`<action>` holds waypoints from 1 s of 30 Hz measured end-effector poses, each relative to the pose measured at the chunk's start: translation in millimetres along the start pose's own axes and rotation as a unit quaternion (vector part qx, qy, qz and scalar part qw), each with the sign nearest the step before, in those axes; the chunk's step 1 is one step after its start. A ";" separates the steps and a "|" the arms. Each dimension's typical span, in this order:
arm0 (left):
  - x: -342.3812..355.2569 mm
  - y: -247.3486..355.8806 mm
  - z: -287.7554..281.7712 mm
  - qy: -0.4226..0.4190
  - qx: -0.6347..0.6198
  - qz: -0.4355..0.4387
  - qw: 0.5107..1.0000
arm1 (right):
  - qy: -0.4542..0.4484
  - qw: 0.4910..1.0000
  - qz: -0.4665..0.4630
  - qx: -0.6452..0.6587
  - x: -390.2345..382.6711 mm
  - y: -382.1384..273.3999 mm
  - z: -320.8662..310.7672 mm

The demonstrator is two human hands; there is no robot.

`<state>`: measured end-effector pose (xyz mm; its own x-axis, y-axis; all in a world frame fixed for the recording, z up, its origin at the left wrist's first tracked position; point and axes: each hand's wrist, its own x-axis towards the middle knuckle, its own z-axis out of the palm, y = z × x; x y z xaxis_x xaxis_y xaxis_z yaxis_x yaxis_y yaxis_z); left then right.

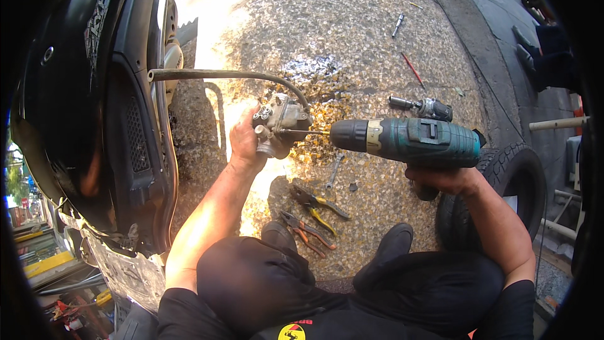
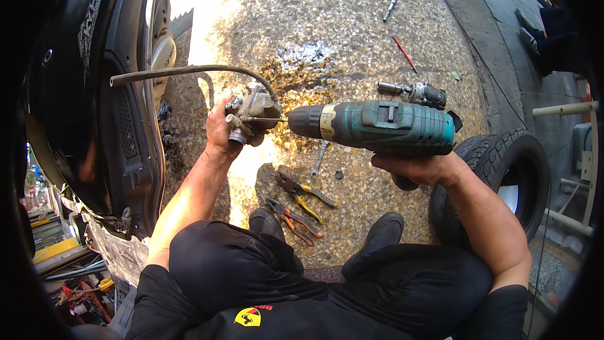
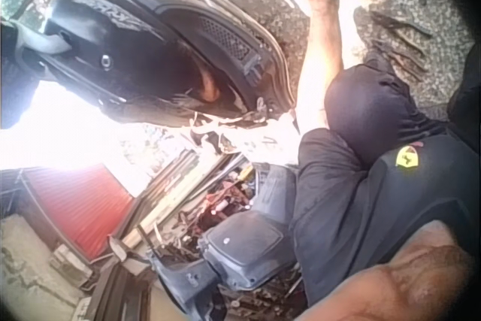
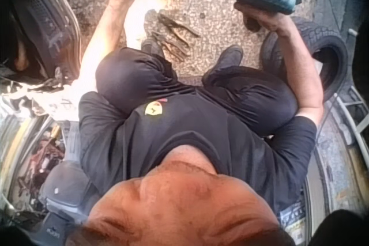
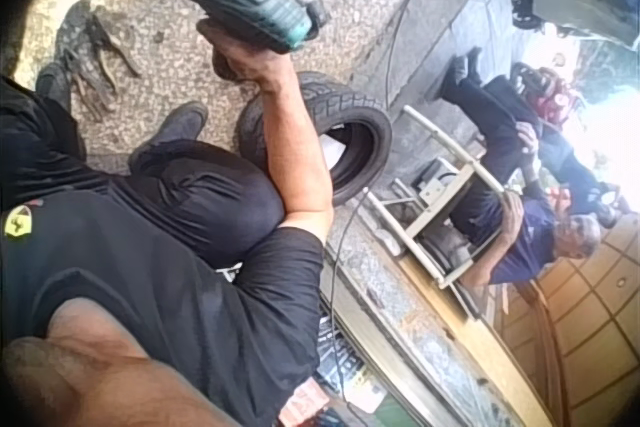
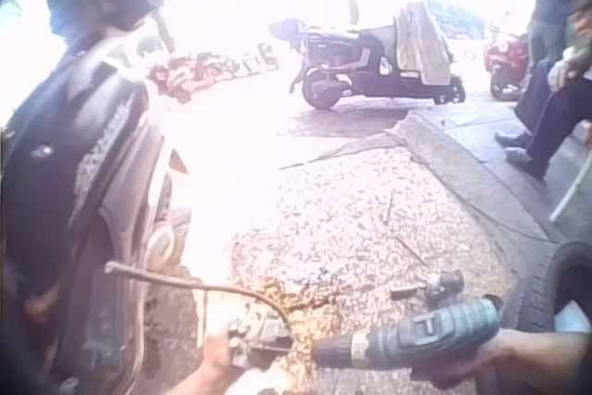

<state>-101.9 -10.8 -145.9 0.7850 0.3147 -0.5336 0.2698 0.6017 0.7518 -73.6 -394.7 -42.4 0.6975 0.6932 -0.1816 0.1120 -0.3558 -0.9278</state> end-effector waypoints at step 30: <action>7.5 2.2 -17.3 -0.047 0.022 -0.028 0.998 | -0.083 0.836 0.531 0.114 -42.8 117.2 52.7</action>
<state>-105.1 5.6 -154.9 0.8161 0.2107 -0.5381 0.3370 0.5830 0.7393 -127.6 -433.1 -160.6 0.2088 0.1473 -0.9668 -0.6587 -0.7095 -0.2504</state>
